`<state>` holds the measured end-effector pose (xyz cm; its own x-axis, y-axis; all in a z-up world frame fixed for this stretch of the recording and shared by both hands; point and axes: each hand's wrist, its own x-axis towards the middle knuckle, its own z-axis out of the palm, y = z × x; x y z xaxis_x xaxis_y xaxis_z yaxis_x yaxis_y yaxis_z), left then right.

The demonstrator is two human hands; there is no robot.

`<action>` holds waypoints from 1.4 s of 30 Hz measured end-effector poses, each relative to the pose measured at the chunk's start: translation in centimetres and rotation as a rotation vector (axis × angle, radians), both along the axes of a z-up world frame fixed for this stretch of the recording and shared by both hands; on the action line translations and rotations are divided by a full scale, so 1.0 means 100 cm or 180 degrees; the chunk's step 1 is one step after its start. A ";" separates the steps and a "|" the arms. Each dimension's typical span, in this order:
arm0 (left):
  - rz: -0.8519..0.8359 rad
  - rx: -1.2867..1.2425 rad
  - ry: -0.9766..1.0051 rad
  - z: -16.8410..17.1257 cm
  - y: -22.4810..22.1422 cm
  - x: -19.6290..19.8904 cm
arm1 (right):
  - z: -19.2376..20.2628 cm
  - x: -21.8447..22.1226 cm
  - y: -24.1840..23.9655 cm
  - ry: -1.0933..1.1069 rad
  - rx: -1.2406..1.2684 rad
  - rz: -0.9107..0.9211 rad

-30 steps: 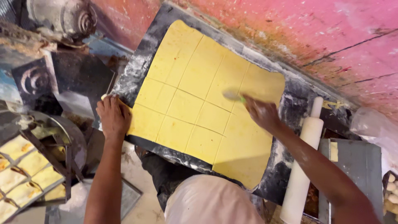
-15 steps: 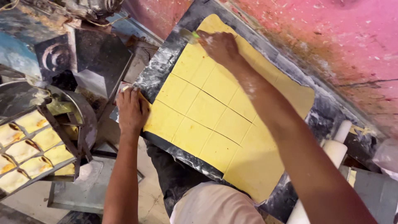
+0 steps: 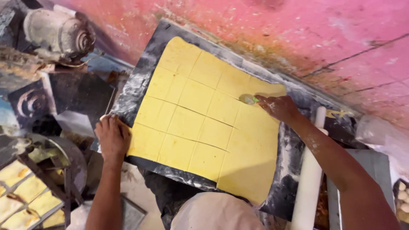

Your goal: The person cuts a sheet of dough into squares using a hand tool, places a portion of savory filling onto each square by hand, and then folds the dough over the filling to create stuffed pastries.

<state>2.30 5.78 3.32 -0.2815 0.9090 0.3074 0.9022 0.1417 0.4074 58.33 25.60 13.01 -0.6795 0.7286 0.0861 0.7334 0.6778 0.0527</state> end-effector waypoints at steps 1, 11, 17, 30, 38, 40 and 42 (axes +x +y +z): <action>-0.0016 0.0021 0.0025 0.000 -0.001 0.002 | 0.003 0.006 -0.006 0.0156 -0.0068 0.0006; 0.0017 0.0153 -0.0110 -0.001 -0.002 -0.005 | -0.002 -0.162 0.122 -0.0234 0.0276 -0.0014; 0.0111 0.0020 -0.0172 -0.004 0.002 0.002 | -0.045 -0.285 0.209 0.0102 0.1141 0.0618; 0.0159 -0.0031 -0.0182 -0.001 0.003 0.000 | -0.032 -0.213 0.201 -0.0794 0.0599 0.0520; 0.0122 0.0023 -0.0164 0.004 0.002 0.002 | -0.009 -0.093 0.159 -0.0588 0.0500 0.0541; 0.0147 0.0005 -0.0129 0.005 0.002 0.002 | -0.008 -0.066 0.152 -0.0466 0.0455 0.0544; 0.0179 -0.0037 -0.0148 0.006 0.003 0.001 | -0.009 -0.042 0.147 -0.0268 0.0361 0.0558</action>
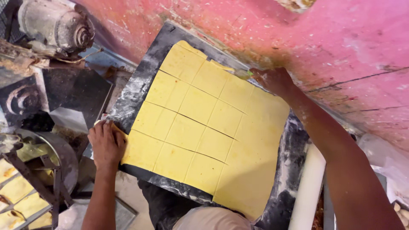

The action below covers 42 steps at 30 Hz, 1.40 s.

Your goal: The person cuts a sheet of dough into squares using a hand tool, places a portion of savory filling onto each square by hand, and then folds the dough over the filling to create stuffed pastries.

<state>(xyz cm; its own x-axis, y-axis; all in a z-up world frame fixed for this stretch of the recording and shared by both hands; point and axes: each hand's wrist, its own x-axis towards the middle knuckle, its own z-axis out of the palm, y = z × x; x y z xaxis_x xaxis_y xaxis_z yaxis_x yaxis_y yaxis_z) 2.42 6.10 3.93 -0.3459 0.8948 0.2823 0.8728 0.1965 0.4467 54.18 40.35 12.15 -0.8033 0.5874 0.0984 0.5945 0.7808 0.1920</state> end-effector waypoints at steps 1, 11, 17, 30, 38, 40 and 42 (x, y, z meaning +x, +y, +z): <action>-0.0010 0.0018 0.0006 0.000 0.001 -0.001 | 0.000 0.011 -0.001 -0.0038 0.0048 0.0020; -0.0254 0.0436 -0.0273 -0.011 -0.005 -0.007 | 0.010 0.076 -0.052 -0.0216 0.0549 -0.0534; 0.0054 0.0888 -0.2967 -0.023 0.040 -0.023 | 0.006 0.103 -0.140 -0.0287 0.0675 -0.1672; -0.1649 -0.0512 -0.1421 -0.034 0.348 0.051 | -0.122 -0.084 -0.058 0.1104 0.0292 -0.1471; -0.2999 -0.0086 -0.0213 -0.079 0.448 0.039 | -0.167 -0.180 0.012 0.1852 0.0621 -0.2382; -0.2804 -0.0699 -0.0379 -0.086 0.463 0.046 | -0.165 -0.177 0.009 0.1966 0.0567 -0.2453; -0.2830 -0.1073 -0.0239 -0.087 0.471 0.047 | -0.157 -0.176 0.001 0.2242 0.0110 -0.2569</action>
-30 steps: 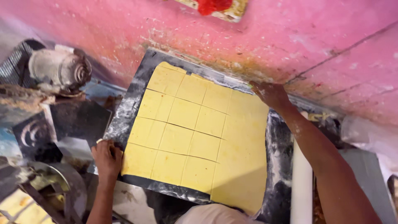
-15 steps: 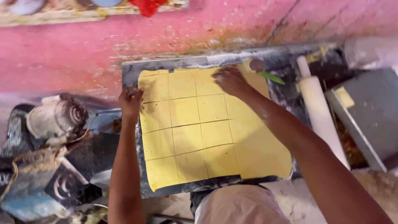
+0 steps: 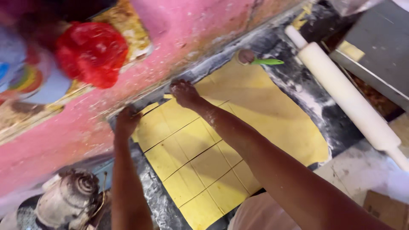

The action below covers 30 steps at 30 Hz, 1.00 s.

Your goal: The person cuts a sheet of dough into squares using a hand tool, places a portion of savory filling onto each square by hand, and then folds the dough over the filling to create stuffed pastries.

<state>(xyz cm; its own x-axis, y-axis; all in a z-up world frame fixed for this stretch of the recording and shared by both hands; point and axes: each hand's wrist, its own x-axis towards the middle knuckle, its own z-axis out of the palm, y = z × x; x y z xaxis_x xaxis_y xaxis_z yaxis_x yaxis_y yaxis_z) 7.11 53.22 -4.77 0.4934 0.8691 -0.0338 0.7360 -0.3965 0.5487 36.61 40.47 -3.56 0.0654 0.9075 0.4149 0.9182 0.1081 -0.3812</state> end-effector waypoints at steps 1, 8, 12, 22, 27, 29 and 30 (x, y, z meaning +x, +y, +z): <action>-0.0161 0.0046 0.0181 0.007 0.003 -0.004 | 0.006 0.001 -0.004 0.0266 -0.0193 -0.0072; -0.0103 -0.0216 -0.1503 0.098 -0.059 0.022 | 0.048 0.077 -0.079 0.1707 0.0258 -0.0129; -0.0658 -0.1080 -0.2600 0.134 -0.124 0.070 | 0.051 0.159 -0.139 0.1217 -0.0148 -0.0836; 0.0501 -0.3098 -0.3541 0.134 -0.290 0.210 | -0.030 0.216 -0.102 -0.0312 -0.0167 -0.0821; 0.1268 -0.3100 -0.3338 0.145 -0.333 0.237 | -0.033 0.229 -0.109 0.0996 0.0059 -0.0709; 0.1463 -0.3131 -0.3166 0.148 -0.343 0.256 | -0.017 0.251 -0.130 0.2034 -0.0279 -0.0724; 0.1457 -0.3094 -0.3060 0.153 -0.342 0.273 | 0.000 0.272 -0.134 0.2521 -0.0396 -0.0729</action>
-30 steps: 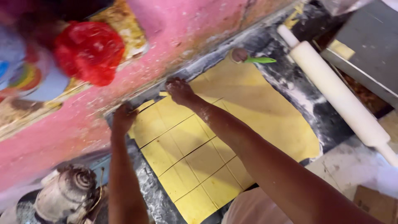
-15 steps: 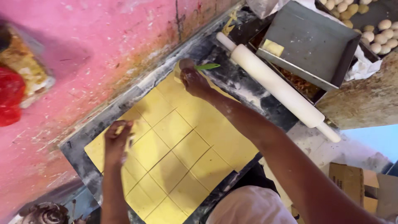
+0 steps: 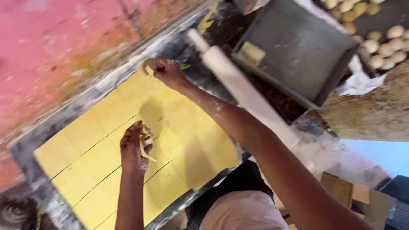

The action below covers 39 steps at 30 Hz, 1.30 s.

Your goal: The person cuts a sheet of dough into squares using a hand tool, places a portion of savory filling onto each square by hand, and then folds the dough over the filling to create stuffed pastries.

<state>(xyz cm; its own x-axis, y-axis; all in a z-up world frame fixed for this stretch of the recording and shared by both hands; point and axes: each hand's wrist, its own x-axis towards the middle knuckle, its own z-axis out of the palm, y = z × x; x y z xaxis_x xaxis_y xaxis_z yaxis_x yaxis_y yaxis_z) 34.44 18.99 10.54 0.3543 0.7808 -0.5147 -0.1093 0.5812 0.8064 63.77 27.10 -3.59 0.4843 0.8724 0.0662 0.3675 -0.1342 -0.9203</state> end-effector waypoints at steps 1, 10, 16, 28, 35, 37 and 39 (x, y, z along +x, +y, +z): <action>-0.0042 0.0029 0.0098 0.006 0.001 0.020 | 0.019 0.022 -0.005 0.0137 0.0212 0.0001; -0.0566 0.0383 -0.2005 0.036 0.041 0.295 | 0.150 0.207 -0.213 0.0736 0.1420 0.0256; -0.1560 0.1326 -0.0685 -0.003 -0.066 0.298 | 0.142 0.211 -0.446 -0.2257 -0.0614 -0.2411; -0.1664 0.3162 0.0305 0.021 -0.148 0.182 | 0.096 0.222 -0.476 0.0769 0.0411 -0.2835; -0.1010 0.3305 0.1187 0.004 -0.186 0.096 | 0.168 0.272 -0.487 0.2480 0.0991 -0.2924; -0.0896 0.3187 0.1361 0.002 -0.200 0.080 | 0.178 0.320 -0.476 0.2749 0.0471 -0.3188; -0.0751 0.3140 0.1515 0.004 -0.213 0.075 | 0.179 0.372 -0.454 0.2763 0.0313 -0.3251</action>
<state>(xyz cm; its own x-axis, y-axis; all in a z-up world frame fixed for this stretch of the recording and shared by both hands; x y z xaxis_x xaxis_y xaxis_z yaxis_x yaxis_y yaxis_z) 41.99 -2.33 10.95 0.4794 0.8610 0.1699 0.3614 -0.3701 0.8558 100.97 -18.29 14.27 0.8277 0.1076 -0.5507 -0.5595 0.0836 -0.8246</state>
